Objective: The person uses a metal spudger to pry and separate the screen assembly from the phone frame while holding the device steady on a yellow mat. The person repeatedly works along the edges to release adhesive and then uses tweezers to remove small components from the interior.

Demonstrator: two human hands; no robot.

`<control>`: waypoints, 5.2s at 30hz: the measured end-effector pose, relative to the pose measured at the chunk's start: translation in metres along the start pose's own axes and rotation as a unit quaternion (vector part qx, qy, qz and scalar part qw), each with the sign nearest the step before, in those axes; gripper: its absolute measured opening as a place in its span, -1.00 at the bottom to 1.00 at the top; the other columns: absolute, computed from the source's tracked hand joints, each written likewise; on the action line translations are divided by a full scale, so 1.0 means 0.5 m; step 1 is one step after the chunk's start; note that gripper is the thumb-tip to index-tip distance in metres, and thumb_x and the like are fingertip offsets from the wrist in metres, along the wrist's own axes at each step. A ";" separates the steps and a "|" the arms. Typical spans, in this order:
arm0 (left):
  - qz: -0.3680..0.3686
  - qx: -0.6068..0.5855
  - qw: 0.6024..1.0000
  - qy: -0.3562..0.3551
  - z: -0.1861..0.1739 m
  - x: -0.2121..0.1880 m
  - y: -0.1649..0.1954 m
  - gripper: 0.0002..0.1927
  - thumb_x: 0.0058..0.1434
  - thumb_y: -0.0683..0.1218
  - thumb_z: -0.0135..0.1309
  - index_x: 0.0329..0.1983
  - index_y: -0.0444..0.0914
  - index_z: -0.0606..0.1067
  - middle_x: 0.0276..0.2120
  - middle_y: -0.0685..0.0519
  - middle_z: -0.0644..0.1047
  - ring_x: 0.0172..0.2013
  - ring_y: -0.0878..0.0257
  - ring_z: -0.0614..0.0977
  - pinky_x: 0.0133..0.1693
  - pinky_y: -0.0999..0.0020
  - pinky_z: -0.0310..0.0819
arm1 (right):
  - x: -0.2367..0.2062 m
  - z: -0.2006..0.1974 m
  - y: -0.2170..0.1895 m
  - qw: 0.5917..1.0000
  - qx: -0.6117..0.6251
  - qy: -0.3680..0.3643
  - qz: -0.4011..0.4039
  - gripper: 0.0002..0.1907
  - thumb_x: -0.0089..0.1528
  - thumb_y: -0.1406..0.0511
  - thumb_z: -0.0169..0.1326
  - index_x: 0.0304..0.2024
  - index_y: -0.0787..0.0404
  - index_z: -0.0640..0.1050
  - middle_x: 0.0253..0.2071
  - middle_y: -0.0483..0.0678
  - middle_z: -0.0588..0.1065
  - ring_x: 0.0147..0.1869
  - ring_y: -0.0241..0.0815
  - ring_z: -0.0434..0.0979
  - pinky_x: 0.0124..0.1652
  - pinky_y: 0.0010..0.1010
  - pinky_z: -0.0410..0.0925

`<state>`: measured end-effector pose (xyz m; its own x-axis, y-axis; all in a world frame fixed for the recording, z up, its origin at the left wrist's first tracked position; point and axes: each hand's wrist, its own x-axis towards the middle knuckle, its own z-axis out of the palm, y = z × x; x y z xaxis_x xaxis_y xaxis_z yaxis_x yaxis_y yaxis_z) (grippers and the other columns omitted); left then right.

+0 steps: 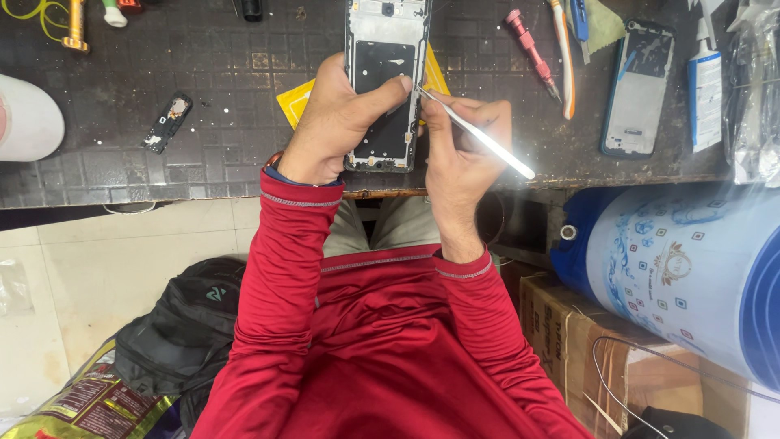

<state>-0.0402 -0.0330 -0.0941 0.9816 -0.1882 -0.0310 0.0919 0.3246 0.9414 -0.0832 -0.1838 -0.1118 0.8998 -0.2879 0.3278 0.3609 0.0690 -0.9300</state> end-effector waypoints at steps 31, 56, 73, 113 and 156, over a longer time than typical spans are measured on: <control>-0.006 -0.025 1.000 -0.010 -0.006 0.004 0.004 -0.79 0.29 -0.19 0.21 -0.04 -0.37 0.57 -0.23 0.08 0.65 -0.26 0.39 0.66 -0.19 0.45 0.60 | 0.007 0.001 0.019 0.999 0.041 0.001 0.002 -0.72 0.37 0.50 0.19 -0.13 0.30 0.30 -0.13 0.14 0.54 -0.07 -0.21 0.63 -0.07 -0.41 0.55; -0.005 -0.022 1.000 -0.012 -0.004 0.028 -0.001 -0.82 0.30 -0.22 0.19 -0.06 -0.37 0.56 -0.24 0.11 0.64 -0.26 0.41 0.65 -0.20 0.46 0.59 | 0.020 0.007 0.034 0.999 0.029 0.027 0.016 -0.71 0.35 0.54 0.20 -0.17 0.29 0.31 -0.12 0.10 0.52 -0.02 -0.21 0.62 -0.01 -0.46 0.53; -0.028 -0.021 0.999 0.006 0.012 0.007 0.040 -0.81 0.26 -0.22 0.19 -0.07 -0.37 0.57 -0.26 0.12 0.63 -0.28 0.42 0.62 -0.23 0.46 0.56 | 0.014 0.012 -0.008 0.999 0.042 0.030 0.014 -0.73 0.33 0.53 0.19 -0.18 0.29 0.32 -0.14 0.09 0.54 -0.04 -0.24 0.64 -0.05 -0.47 0.54; 0.014 -0.045 0.998 0.050 0.056 -0.069 0.094 -0.67 0.27 -0.21 0.23 0.07 -0.36 0.47 -0.17 0.01 0.64 -0.20 0.28 0.69 -0.14 0.37 0.63 | -0.007 -0.051 -0.137 0.899 -0.376 -0.145 -0.170 -0.73 0.29 0.43 0.04 0.04 0.20 0.58 -0.19 -0.03 0.48 0.03 0.05 0.39 0.27 -0.07 0.23; 0.089 0.629 0.722 0.275 0.097 -0.143 0.077 -0.20 0.25 0.13 0.28 0.40 -0.38 0.28 0.14 -0.21 0.35 0.11 -0.12 0.37 0.11 0.00 0.23 | 0.051 -0.026 -0.093 0.922 -0.368 -0.121 -0.003 -0.69 0.44 0.39 -0.15 0.21 0.38 0.34 -0.17 0.31 0.55 -0.10 0.32 0.60 -0.15 0.02 0.39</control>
<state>-0.1151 -0.0523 -0.0395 0.9092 0.2610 0.3244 0.0713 -0.8652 0.4963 -0.0803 -0.2065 -0.0625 0.9590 -0.0592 0.2772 0.1811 -0.6244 -0.7598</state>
